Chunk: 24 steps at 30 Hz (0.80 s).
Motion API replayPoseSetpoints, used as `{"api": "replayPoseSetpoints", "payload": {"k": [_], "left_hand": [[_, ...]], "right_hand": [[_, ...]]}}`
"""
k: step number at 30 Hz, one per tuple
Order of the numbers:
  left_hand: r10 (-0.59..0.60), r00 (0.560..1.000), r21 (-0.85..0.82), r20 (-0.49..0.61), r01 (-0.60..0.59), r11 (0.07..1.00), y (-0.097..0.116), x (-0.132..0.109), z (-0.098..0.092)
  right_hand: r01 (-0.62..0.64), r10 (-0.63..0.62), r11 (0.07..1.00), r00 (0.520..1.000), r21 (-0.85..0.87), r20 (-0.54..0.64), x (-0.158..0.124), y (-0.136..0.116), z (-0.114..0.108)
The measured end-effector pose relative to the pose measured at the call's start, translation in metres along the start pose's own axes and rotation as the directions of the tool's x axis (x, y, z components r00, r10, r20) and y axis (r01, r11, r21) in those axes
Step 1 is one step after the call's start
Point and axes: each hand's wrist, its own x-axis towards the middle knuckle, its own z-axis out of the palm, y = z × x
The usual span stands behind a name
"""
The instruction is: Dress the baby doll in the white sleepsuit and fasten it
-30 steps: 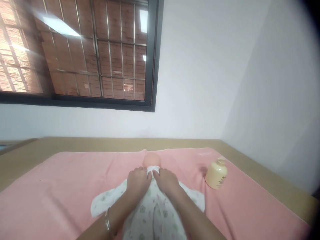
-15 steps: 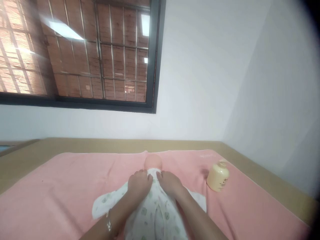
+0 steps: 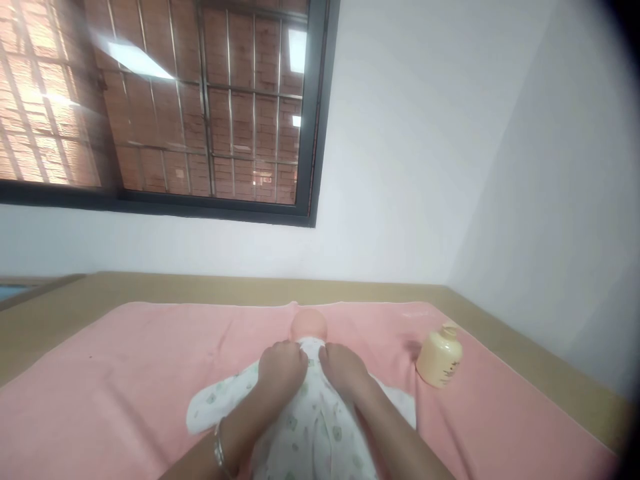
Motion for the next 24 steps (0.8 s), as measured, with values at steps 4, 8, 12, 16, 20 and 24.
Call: {"api": "replayPoseSetpoints", "payload": {"k": [4, 8, 12, 16, 20, 24], "left_hand": [[-0.058, 0.992, -0.189, 0.109, 0.078, 0.979, -0.015, 0.012, 0.002], [-0.051, 0.984, -0.232, 0.173, 0.091, 0.968, -0.017, 0.012, -0.003], [0.055, 0.996, -0.032, 0.067, -0.053, 0.998, -0.002, -0.003, -0.009], [0.08, 0.994, 0.008, 0.071, -0.081, 0.997, -0.001, -0.004, -0.007], [0.029, 0.996, -0.092, 0.08, -0.022, 0.996, -0.011, 0.003, 0.001], [0.116, 0.993, 0.052, -0.014, -0.115, 0.992, -0.004, -0.006, 0.002]], "right_hand": [[0.119, -0.14, 0.966, 0.987, -0.227, -0.079, -0.01, -0.015, 0.002], [0.091, -0.109, 0.972, 0.992, -0.218, -0.068, -0.007, -0.013, 0.002], [0.014, -0.018, 0.992, 1.0, -0.127, -0.026, 0.001, -0.001, 0.002], [0.091, -0.109, 0.976, 0.991, -0.198, -0.082, -0.007, -0.005, 0.004], [0.16, -0.183, 0.966, 0.978, -0.205, -0.102, -0.014, -0.014, 0.003], [0.042, -0.043, 0.998, 0.999, -0.051, -0.018, -0.006, -0.006, -0.004]]}}
